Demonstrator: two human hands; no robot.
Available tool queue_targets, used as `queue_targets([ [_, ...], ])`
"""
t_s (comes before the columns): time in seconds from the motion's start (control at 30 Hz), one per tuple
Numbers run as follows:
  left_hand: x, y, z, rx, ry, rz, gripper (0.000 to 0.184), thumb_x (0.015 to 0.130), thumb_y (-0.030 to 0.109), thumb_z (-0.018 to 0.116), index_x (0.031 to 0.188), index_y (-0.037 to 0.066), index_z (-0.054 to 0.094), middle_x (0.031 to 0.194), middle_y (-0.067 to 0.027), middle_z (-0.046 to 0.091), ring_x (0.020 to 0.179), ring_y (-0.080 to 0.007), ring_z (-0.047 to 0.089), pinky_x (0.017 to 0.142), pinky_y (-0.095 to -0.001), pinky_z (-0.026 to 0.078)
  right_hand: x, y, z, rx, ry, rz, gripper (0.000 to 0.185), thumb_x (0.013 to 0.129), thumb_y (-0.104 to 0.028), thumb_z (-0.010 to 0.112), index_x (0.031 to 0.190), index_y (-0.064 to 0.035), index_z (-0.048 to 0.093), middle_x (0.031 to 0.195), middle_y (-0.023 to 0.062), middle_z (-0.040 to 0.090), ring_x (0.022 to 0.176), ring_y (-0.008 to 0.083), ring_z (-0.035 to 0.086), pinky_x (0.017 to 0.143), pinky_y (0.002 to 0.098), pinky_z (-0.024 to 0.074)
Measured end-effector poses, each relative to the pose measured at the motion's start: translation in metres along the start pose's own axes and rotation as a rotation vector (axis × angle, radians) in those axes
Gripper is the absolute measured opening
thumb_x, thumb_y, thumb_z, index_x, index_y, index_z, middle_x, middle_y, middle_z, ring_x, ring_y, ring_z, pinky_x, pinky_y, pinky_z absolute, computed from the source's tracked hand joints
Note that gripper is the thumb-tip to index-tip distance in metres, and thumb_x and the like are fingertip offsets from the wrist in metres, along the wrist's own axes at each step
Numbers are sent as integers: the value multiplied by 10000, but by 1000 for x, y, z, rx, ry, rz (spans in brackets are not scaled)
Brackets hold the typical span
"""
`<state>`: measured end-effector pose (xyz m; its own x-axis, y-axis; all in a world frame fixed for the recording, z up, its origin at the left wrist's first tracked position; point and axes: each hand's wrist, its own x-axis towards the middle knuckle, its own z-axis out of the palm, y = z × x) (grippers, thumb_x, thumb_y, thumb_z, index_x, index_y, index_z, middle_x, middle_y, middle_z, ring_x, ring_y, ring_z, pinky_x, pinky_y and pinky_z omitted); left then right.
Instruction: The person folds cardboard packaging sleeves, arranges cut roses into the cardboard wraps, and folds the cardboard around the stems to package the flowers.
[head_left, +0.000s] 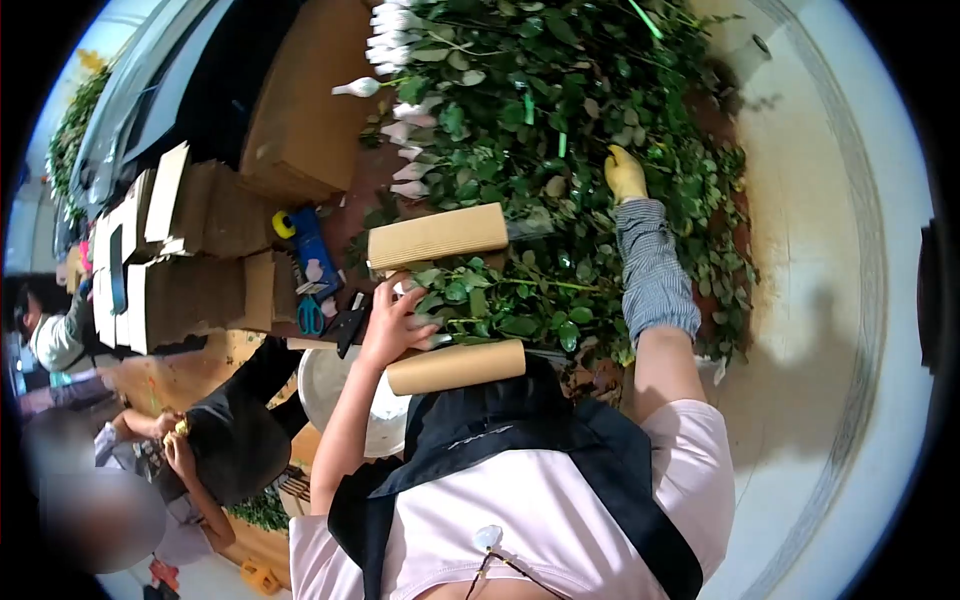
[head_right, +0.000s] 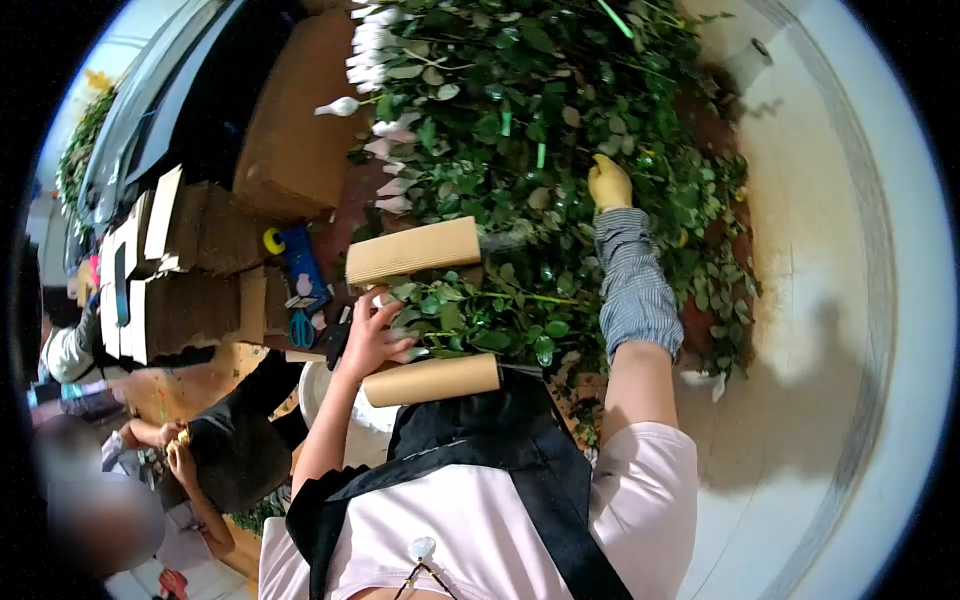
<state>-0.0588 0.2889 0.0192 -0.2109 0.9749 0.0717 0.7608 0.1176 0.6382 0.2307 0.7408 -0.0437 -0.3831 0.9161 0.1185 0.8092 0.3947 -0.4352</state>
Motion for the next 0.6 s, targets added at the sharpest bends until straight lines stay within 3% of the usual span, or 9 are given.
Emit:
queue_targets([
  [0.1,-4,-7,7,-13,22,-7,624,633,217,881,1193,88,637,1368,-194,418,1246,-397,443,1022,-476,435,6,-11,15,-282,-186,108,497,961,-290,555,1390,-45,501,1370,186,549,1220,340,548,1042,417,452],
  [0.13,-3,-5,5,-5,22,7,614,640,221,877,1191,95,639,1369,-187,415,1251,-391,442,1016,-473,440,4,-14,9,-215,-219,124,534,965,-302,568,1412,-26,470,1416,173,511,1267,322,514,1075,404,436],
  [0.23,-4,-6,9,-61,26,-43,612,645,225,876,1193,94,638,1370,-182,414,1255,-390,439,1013,-471,443,-2,-19,-12,-329,-147,-41,489,934,-290,615,1352,-46,542,1329,191,579,1191,330,570,1016,414,473],
  [0.3,-3,-3,6,-33,26,-22,620,644,221,876,1200,93,634,1369,-179,415,1256,-392,436,1013,-471,444,-7,-40,-39,-349,-348,-11,406,903,-283,650,1241,-59,627,1194,195,649,1072,343,627,925,422,507],
  [0.33,-3,-3,6,-40,30,-21,620,644,221,876,1200,93,634,1369,-179,415,1256,-392,436,1013,-471,444,-18,-22,-29,-108,-214,-133,318,875,-274,672,1105,-55,679,1046,187,686,948,364,651,833,441,521],
  [0.4,-4,-4,6,-23,23,-27,633,642,223,878,1209,92,630,1373,-178,414,1260,-390,432,1016,-469,441,-45,-39,-50,-41,-238,-141,274,877,-250,662,1069,-57,689,1002,160,697,924,361,652,809,445,523],
  [0.47,-4,-7,8,-35,46,-14,638,640,227,879,1212,95,629,1376,-178,416,1263,-390,429,1021,-469,435,-72,-57,-77,-97,-39,-345,241,879,-226,650,1052,-66,700,961,151,705,901,341,662,783,455,526],
  [0.53,-8,-8,9,-46,72,-20,643,638,230,880,1214,98,629,1378,-179,417,1265,-390,427,1026,-470,429,-94,-73,-118,-268,107,-262,233,868,-200,663,1061,-77,703,951,143,709,883,323,665,779,442,526],
  [0.6,-7,-8,9,-37,41,-28,648,633,235,880,1215,101,630,1381,-181,422,1266,-393,425,1034,-471,422,-116,-81,-173,-338,394,-196,214,861,-109,665,1068,-66,699,956,141,704,882,321,652,821,416,522],
])
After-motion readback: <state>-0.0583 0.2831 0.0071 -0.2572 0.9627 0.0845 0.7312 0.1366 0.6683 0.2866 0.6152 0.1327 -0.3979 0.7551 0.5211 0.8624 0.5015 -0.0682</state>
